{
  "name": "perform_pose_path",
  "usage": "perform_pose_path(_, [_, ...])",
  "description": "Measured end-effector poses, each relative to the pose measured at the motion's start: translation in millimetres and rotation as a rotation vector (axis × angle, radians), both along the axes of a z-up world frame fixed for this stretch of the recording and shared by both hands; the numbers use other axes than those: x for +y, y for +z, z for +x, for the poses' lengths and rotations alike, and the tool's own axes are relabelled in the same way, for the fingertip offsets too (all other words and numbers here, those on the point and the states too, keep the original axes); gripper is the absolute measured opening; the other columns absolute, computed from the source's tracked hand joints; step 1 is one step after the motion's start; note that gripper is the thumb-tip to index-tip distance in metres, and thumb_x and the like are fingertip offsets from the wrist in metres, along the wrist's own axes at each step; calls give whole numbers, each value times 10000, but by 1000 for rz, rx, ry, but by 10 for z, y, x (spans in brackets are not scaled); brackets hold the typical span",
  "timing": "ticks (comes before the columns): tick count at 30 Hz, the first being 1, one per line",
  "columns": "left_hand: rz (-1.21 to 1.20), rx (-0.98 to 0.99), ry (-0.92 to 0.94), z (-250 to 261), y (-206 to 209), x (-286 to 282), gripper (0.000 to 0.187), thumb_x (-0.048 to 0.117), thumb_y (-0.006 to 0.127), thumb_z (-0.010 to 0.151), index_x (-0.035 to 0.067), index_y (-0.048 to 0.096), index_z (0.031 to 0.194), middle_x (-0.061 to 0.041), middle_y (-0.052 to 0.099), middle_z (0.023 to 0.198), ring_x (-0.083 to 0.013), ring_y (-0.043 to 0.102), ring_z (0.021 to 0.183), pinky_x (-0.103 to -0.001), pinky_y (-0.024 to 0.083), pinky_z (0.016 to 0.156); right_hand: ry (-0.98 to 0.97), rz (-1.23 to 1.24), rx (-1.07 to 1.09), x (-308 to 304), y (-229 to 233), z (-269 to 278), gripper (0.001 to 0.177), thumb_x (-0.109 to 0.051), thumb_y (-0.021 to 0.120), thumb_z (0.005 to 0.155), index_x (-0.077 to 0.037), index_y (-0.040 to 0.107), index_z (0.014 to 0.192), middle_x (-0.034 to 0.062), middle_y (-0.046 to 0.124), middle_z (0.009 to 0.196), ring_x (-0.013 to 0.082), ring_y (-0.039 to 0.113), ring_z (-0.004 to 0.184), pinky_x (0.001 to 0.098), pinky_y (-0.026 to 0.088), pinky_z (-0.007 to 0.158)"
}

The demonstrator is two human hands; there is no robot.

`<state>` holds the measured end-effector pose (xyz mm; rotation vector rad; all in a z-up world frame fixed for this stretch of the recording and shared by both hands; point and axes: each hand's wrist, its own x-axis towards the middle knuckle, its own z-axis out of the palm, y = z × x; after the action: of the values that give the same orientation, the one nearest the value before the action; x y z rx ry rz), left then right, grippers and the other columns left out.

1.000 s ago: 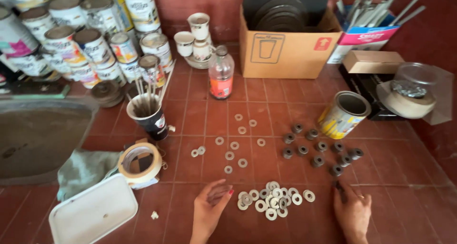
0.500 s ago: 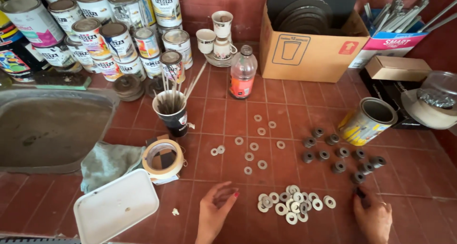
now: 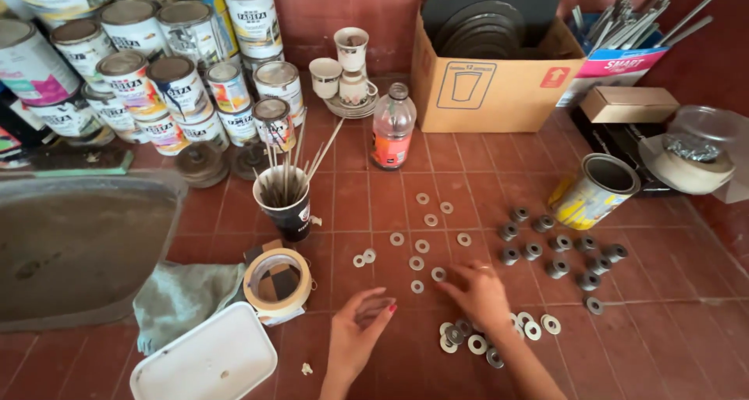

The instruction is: Sorting and arranging metal washers and cylinders on a tiled workbench

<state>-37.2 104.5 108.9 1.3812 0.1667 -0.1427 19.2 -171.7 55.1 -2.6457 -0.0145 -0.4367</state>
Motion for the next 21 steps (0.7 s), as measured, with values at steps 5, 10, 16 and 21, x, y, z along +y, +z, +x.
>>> perform_pose_path(5, [-23, -22, -9, 67, -50, -11, 328, 89, 830, 809, 61, 773, 1130, -133, 880, 1026, -161, 827, 962, -248, 632, 852, -13, -49, 57, 248, -115, 57, 512, -501, 830, 788, -189, 752, 1186, 100, 683, 1153, 341, 622, 1085, 432, 535, 943])
perform_pose_path(10, [13, -3, -40, 43, 46, -16, 341, 107, 825, 811, 82, 775, 1147, -114, 885, 1029, -160, 833, 980, -258, 639, 882, -31, -2, -25, 274, -286, 89, 351, -376, 789, 849, -156, 748, 1119, 86, 655, 1033, 336, 614, 989, 445, 510, 924])
perform_pose_path(16, [-81, 35, -114, 112, -54, -124, 310, 134, 787, 853, 50, 797, 1151, -151, 872, 1013, -224, 839, 933, -318, 685, 817, 17, 92, -110, 354, 56, 0, 346, -348, 826, 807, -219, 714, 1108, 23, 750, 955, 233, 698, 926, 416, 568, 786])
perform_pose_path(21, [-172, 98, -234, 210, 231, -231, 399, 212, 708, 899, 0, 758, 1234, -206, 830, 1122, -311, 822, 1003, -367, 680, 837, 263, 516, -244, 592, 758, -331, 382, -121, 834, 812, -126, 692, 1166, 47, 782, 1176, 161, 725, 1133, 283, 548, 1015])
